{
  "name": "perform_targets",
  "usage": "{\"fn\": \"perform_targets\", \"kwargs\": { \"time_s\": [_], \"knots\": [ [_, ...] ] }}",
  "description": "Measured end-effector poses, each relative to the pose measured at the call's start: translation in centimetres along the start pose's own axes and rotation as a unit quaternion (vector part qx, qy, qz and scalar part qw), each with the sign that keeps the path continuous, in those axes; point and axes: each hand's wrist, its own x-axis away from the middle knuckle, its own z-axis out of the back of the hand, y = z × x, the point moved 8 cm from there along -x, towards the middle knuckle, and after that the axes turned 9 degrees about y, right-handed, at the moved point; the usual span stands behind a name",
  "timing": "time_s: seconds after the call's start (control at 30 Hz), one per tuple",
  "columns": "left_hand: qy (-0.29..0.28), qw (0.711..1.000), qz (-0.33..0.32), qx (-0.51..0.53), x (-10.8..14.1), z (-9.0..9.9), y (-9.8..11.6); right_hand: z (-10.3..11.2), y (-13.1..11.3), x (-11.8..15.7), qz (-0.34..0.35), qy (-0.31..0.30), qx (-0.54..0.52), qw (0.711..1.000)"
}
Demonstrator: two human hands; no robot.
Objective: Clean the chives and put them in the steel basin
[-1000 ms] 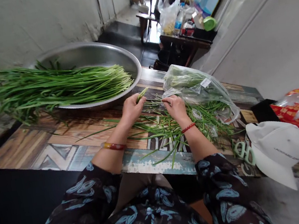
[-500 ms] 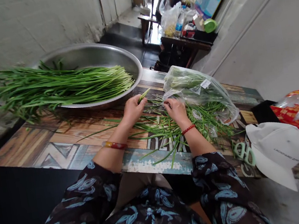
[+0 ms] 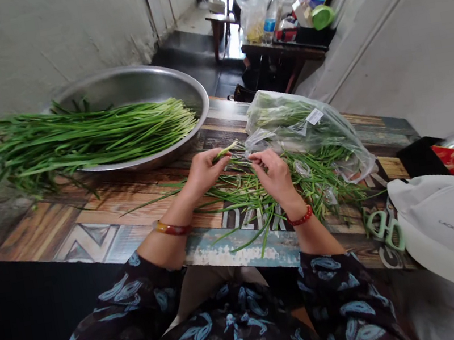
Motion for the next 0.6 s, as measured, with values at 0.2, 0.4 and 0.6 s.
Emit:
{"fn": "perform_targets", "kwargs": {
  "time_s": [0.2,0.4,0.6],
  "knots": [
    [-0.095,0.995,-0.031,-0.014,0.8,-1.9,1.3,0.6,0.2,0.5,-0.061,0.020,-0.051,0.997],
    [-0.140,0.989,0.029,0.045,1.1,-2.5,1.3,1.5,3.4,0.3,-0.160,0.063,-0.111,0.979],
    [-0.122,0.987,0.075,0.070,1.0,-2.0,0.8,3.6,4.9,-0.3,-0.174,0.085,-0.090,0.977]
  ]
}}
